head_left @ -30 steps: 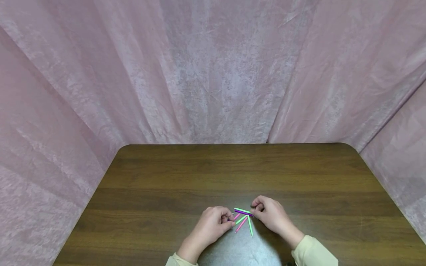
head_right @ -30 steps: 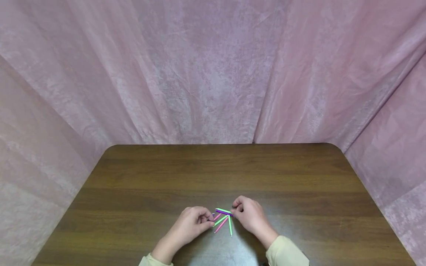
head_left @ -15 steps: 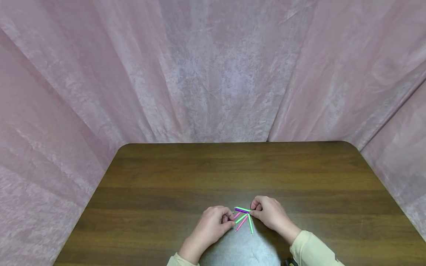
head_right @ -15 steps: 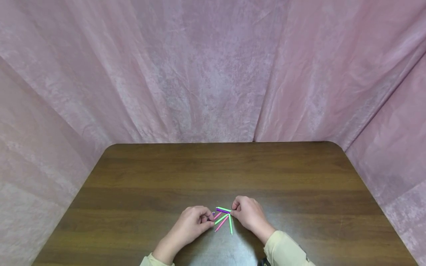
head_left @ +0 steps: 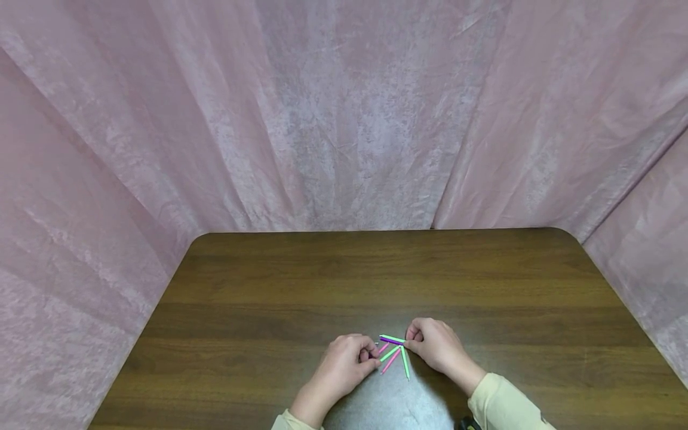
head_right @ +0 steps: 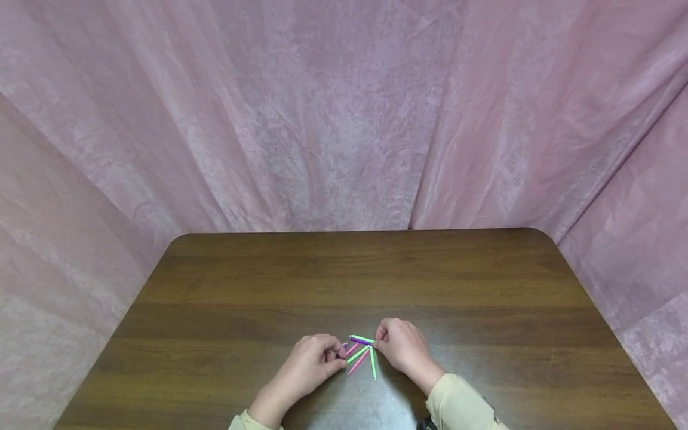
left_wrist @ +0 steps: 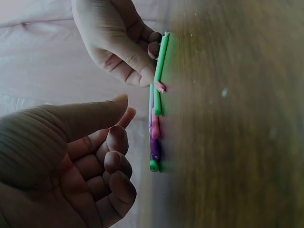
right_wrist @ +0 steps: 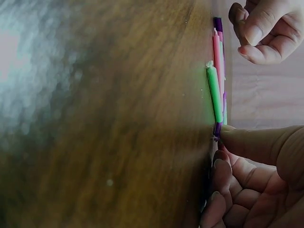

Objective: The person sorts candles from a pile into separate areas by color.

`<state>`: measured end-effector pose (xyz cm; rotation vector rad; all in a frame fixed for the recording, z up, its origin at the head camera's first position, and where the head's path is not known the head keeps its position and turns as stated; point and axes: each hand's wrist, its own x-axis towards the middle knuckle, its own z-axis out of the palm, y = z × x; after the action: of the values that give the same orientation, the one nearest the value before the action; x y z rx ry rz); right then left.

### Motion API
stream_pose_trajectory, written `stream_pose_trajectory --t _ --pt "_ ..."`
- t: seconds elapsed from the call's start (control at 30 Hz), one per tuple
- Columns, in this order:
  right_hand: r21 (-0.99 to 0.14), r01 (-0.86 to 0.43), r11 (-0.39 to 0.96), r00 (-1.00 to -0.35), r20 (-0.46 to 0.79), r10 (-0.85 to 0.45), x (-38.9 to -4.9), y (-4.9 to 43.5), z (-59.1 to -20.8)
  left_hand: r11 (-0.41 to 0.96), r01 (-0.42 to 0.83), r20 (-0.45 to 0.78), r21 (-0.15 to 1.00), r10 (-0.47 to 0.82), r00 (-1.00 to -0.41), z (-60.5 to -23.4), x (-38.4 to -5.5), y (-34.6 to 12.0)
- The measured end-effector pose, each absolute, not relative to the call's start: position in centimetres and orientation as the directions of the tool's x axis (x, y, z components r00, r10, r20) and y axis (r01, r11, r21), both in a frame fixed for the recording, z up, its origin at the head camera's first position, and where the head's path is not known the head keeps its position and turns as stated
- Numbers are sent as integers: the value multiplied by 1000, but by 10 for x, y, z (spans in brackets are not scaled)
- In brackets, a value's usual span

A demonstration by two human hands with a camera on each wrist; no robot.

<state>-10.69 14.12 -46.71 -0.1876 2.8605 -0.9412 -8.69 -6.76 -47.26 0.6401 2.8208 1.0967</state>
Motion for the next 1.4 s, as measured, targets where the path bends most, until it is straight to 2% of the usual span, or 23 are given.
stream_pose_trajectory --t 0.33,1.0,1.4 --pt "-663 -83 744 -984 -64 -168 -109 145 -467 676 362 105 642 390 -915 -471 -87 -67" --pt "-838 -32 545 -982 -75 -173 -129 153 -475 742 378 119 554 379 -918 -472 -89 -65" --pt "-832 -25 554 -985 -74 -157 -146 150 -472 767 379 109 518 380 -918 -470 -87 -63"
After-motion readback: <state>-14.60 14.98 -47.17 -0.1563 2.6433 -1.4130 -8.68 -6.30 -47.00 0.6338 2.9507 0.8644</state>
